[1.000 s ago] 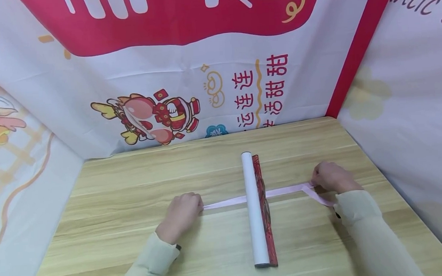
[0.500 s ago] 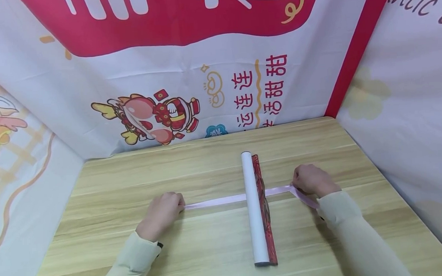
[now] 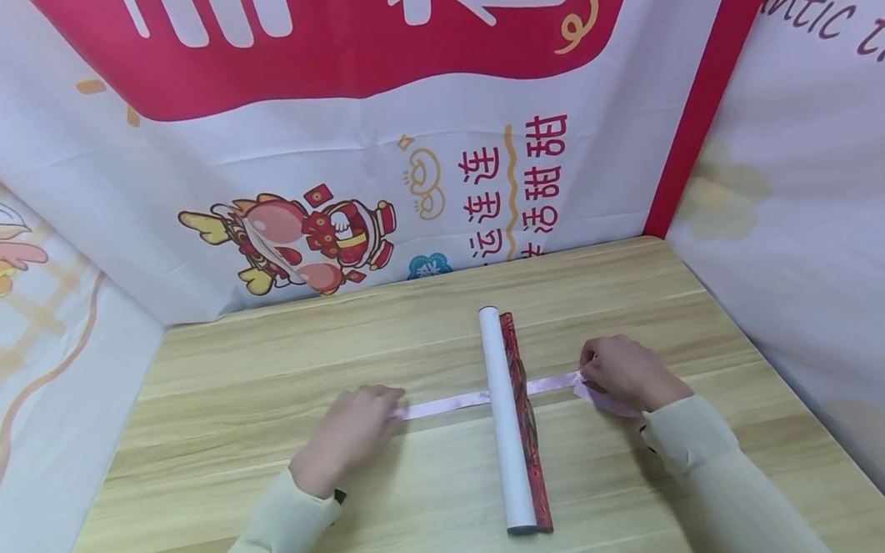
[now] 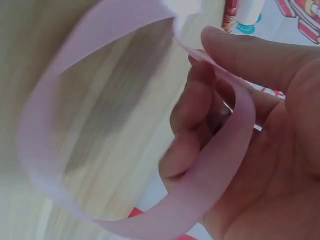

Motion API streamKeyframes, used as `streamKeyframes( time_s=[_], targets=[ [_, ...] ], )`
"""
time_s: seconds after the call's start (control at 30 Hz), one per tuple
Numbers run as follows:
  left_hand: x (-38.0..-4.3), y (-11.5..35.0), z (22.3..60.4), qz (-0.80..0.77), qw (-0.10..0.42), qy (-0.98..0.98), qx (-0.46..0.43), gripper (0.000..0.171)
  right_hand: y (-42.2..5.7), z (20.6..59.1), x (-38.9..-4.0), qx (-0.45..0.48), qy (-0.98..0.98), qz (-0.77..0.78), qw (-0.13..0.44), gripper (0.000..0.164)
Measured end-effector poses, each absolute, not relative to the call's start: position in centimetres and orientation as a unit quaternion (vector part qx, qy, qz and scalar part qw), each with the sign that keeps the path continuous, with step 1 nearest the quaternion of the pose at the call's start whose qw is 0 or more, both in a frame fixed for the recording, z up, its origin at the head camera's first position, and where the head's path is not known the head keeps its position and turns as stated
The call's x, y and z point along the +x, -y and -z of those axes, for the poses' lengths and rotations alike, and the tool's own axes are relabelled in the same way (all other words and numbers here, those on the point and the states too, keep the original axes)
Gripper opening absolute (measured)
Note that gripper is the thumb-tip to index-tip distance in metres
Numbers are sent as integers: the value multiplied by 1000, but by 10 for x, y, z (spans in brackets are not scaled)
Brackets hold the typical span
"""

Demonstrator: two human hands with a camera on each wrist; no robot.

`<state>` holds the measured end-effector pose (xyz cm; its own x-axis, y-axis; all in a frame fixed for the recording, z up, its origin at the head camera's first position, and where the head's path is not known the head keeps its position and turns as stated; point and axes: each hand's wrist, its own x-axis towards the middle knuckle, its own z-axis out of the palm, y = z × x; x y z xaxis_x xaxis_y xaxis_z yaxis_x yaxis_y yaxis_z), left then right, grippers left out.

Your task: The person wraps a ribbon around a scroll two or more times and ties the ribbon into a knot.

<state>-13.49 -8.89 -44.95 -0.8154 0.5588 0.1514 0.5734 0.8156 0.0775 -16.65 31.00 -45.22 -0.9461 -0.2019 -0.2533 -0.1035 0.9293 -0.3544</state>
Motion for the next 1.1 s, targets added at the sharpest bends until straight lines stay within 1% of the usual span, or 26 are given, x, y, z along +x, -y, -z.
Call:
streamKeyframes(
  time_s=[0.1, 0.2, 0.3, 0.47, 0.63, 0.73, 0.8, 0.93, 1.1],
  targets=[
    [-126, 64, 448, 53, 35, 942, -328, 25, -306, 451, -167, -82, -969, 179, 148, 16],
    [-120, 39, 451, 21, -9, 942, -334, 42, -306, 451, -165, -84, -971, 174, 141, 17],
    [-116, 18, 454, 4, -21, 941, -339, 49, -306, 450, -163, -88, -973, 168, 133, 18],
    [-110, -11, 453, -14, 6, 918, -396, 48, -305, 449, -159, -84, -974, 162, 133, 17],
    [-103, -30, 451, -49, -15, 898, -437, 52, -304, 444, -156, -91, -974, 168, 123, 18],
    [-98, -36, 454, -77, -15, 892, -445, 51, -303, 439, -155, -103, -972, 181, 109, 19],
    [-96, -40, 458, -102, -3, 889, -446, 51, -301, 435, -155, -108, -970, 189, 104, 20],
    [-90, -48, 465, -154, 24, 885, -440, 44, -296, 429, -157, -107, -970, 189, 107, 22],
    [-88, -48, 467, -170, 21, 885, -434, 36, -295, 430, -157, -116, -973, 176, 93, 21]
  ],
)
